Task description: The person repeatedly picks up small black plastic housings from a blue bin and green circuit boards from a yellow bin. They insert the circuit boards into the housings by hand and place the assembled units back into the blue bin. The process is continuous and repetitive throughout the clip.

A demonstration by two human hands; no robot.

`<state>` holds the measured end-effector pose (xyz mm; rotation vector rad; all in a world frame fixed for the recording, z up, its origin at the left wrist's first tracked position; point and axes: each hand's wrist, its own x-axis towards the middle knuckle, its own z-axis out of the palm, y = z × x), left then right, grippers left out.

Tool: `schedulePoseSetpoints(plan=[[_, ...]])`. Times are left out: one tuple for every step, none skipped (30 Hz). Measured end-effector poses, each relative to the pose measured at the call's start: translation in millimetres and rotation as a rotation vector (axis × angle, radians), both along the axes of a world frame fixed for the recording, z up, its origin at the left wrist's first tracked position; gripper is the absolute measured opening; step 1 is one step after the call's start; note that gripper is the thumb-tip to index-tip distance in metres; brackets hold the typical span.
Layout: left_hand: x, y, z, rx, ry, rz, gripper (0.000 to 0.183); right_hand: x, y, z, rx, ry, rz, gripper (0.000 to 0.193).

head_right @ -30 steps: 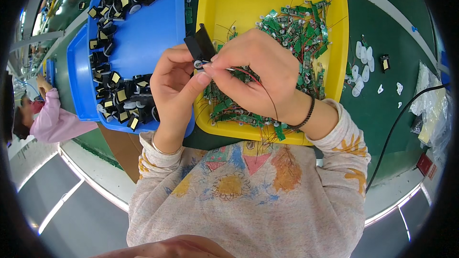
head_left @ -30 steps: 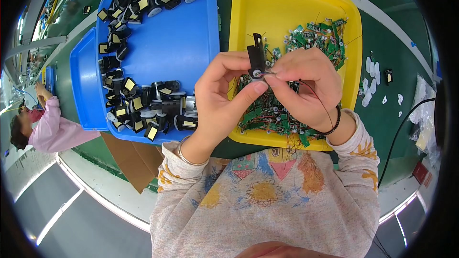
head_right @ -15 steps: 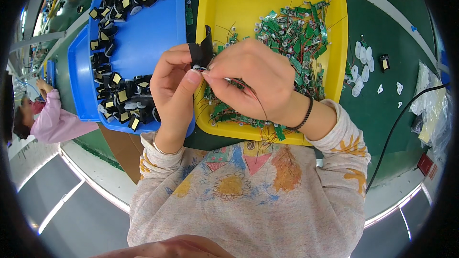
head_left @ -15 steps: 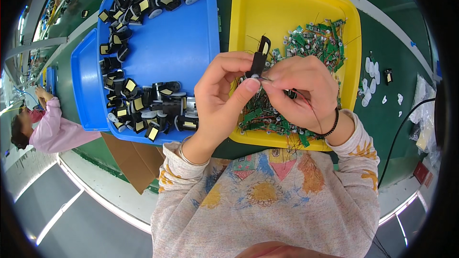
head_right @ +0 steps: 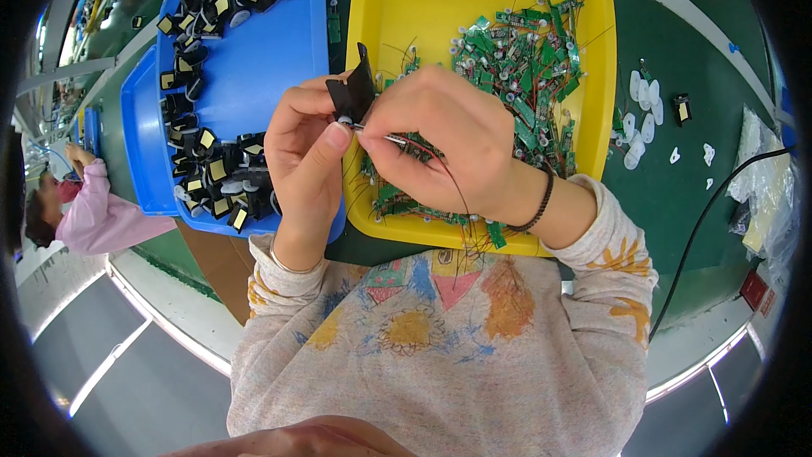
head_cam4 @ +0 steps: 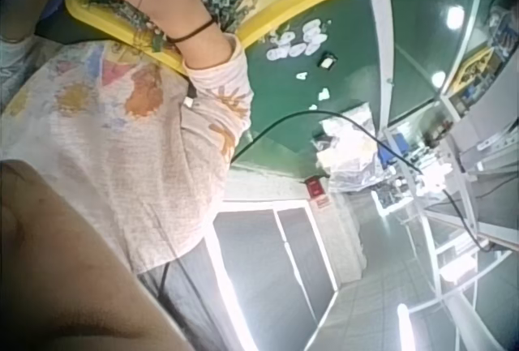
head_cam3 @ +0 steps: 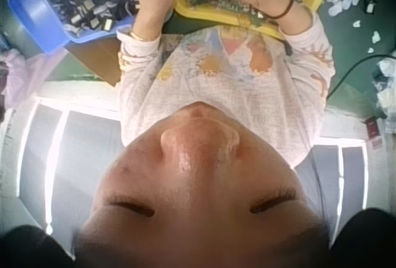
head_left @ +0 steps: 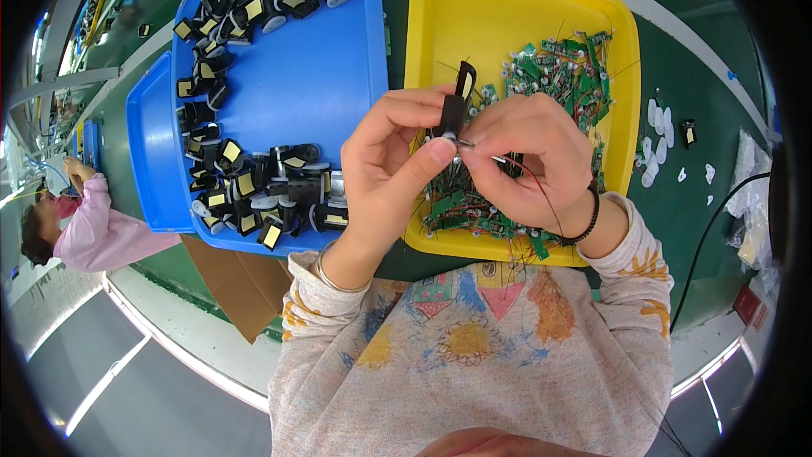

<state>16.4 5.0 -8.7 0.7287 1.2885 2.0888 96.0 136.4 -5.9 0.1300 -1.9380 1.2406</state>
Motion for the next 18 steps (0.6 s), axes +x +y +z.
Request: schedulePoseSetpoints(plan=[[0.2, 0.0, 0.1, 0.006, -0.012, -0.002, 0.019, 0.0, -0.2, -0.2, -0.010, 0.001, 0.003, 0.017], [0.3, -0.1, 0.1, 0.012, -0.024, -0.004, 0.019, 0.2, -0.4, -0.2, -0.009, 0.000, 0.003, 0.017], [0.1, -0.2, 0.1, 0.014, -0.030, -0.009, 0.019, 0.3, -0.5, -0.1, -0.007, -0.001, 0.003, 0.016], [-0.2, -0.4, 0.0, 0.016, -0.036, -0.014, 0.019, 0.4, -0.6, 0.0, -0.005, -0.001, 0.003, 0.016], [-0.5, -0.5, -0.1, 0.018, -0.042, -0.019, 0.019, 0.4, -0.8, -0.1, -0.009, 0.002, 0.001, 0.016], [-0.5, -0.5, -0.2, 0.021, -0.046, -0.022, 0.019, 0.3, -1.2, -0.3, -0.013, 0.004, 0.000, 0.016], [-0.5, -0.5, -0.3, 0.025, -0.051, -0.025, 0.019, 0.4, -1.4, -0.4, -0.017, 0.007, -0.001, 0.016], [-0.3, -0.6, -0.3, 0.029, -0.055, -0.028, 0.019, 0.7, -1.1, -0.5, -0.008, 0.011, -0.001, 0.016], [-0.3, -0.7, -0.5, 0.030, -0.057, -0.027, 0.019, 0.8, -0.7, -0.6, 0.002, 0.014, -0.001, 0.016], [-0.1, -0.8, -0.7, 0.030, -0.059, -0.027, 0.019, 0.9, -0.4, -0.6, 0.012, 0.017, -0.001, 0.016], [0.1, -0.8, -0.8, 0.031, -0.060, -0.026, 0.019, 0.9, -0.7, -0.8, 0.013, 0.020, -0.004, 0.016], [0.2, -0.4, -0.9, 0.030, -0.051, -0.025, 0.020, 1.1, -0.9, -1.2, 0.013, 0.024, -0.007, 0.016], [0.2, 0.1, -0.9, 0.028, -0.042, -0.024, 0.020, 1.2, -0.9, -1.4, 0.014, 0.027, -0.010, 0.016], [0.1, 0.4, -0.9, 0.027, -0.033, -0.024, 0.020, 1.4, -0.7, -1.2, 0.007, 0.019, -0.003, 0.016], [0.3, 0.4, -0.6, 0.021, -0.036, -0.028, 0.020, 1.9, -0.3, -0.8, 0.000, 0.012, 0.003, 0.016], [0.4, 0.4, 0.1, 0.015, -0.039, -0.033, 0.020, 2.2, 0.0, -0.7, -0.007, 0.004, 0.009, 0.016], [0.6, 0.4, 0.7, 0.010, -0.041, -0.038, 0.019, 2.2, -0.1, -0.9, -0.008, 0.009, 0.007, 0.016], [0.6, 0.2, 1.2, 0.000, -0.012, -0.036, 0.019, 1.9, -0.6, -1.1, -0.009, 0.014, 0.005, 0.016]])
